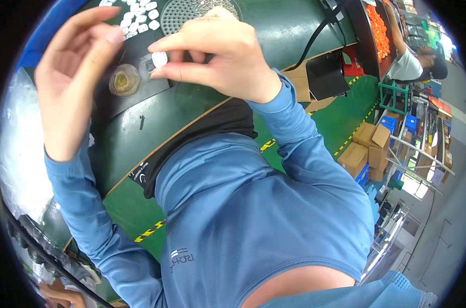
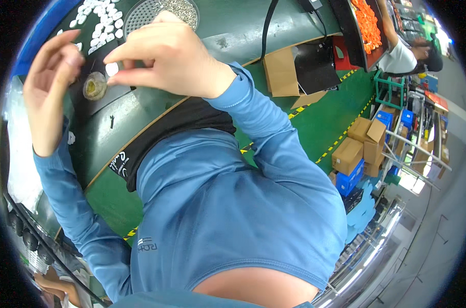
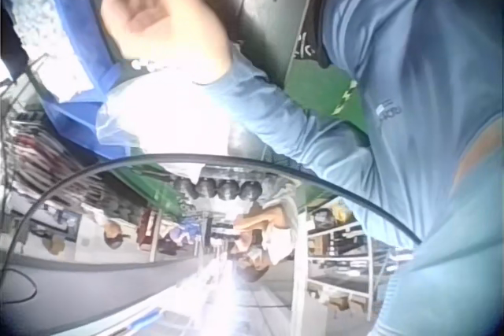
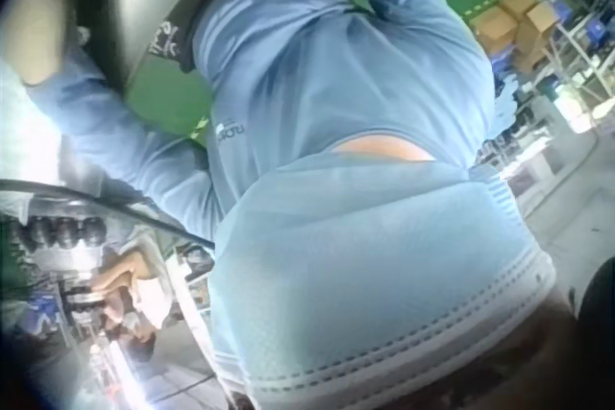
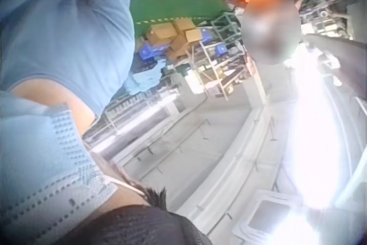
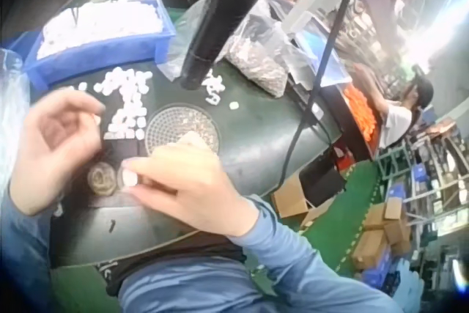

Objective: Assemble small plastic components using an electric screwdriver at a factory workbench.

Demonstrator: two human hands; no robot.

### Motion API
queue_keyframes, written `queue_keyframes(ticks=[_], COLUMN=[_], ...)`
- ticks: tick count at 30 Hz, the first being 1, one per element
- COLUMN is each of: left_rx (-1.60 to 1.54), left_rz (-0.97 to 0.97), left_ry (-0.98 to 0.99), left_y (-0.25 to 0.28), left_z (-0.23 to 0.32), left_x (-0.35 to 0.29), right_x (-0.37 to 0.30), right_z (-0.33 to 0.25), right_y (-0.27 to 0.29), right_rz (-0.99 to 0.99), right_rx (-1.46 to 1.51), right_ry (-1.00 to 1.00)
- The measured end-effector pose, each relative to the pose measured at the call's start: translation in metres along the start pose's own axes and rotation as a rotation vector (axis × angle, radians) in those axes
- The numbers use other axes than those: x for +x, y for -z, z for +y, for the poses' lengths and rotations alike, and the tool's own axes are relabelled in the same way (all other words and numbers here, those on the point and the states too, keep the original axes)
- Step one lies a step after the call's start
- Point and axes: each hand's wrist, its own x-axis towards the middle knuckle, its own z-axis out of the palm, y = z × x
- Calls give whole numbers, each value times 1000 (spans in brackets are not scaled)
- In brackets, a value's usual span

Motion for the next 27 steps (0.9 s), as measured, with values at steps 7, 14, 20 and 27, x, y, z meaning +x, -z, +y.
queue_keyframes(ticks=[7, 14, 20, 27], left_rx=[227, 476, 116, -32], left_rz=[114, -70, -209, -199], left_ry=[-35, -292, 28, -39], left_y=[19, -6, -10, -18], left_z=[-30, -31, -10, -12], left_x=[5, 0, -12, -16], right_x=[-3, -6, -2, 19], right_z=[9, 10, 6, 16], right_y=[-14, -16, -10, -2], right_rz=[-124, -109, 22, 91], right_rx=[-58, -115, -31, -146], right_ry=[-127, -90, -34, 464])
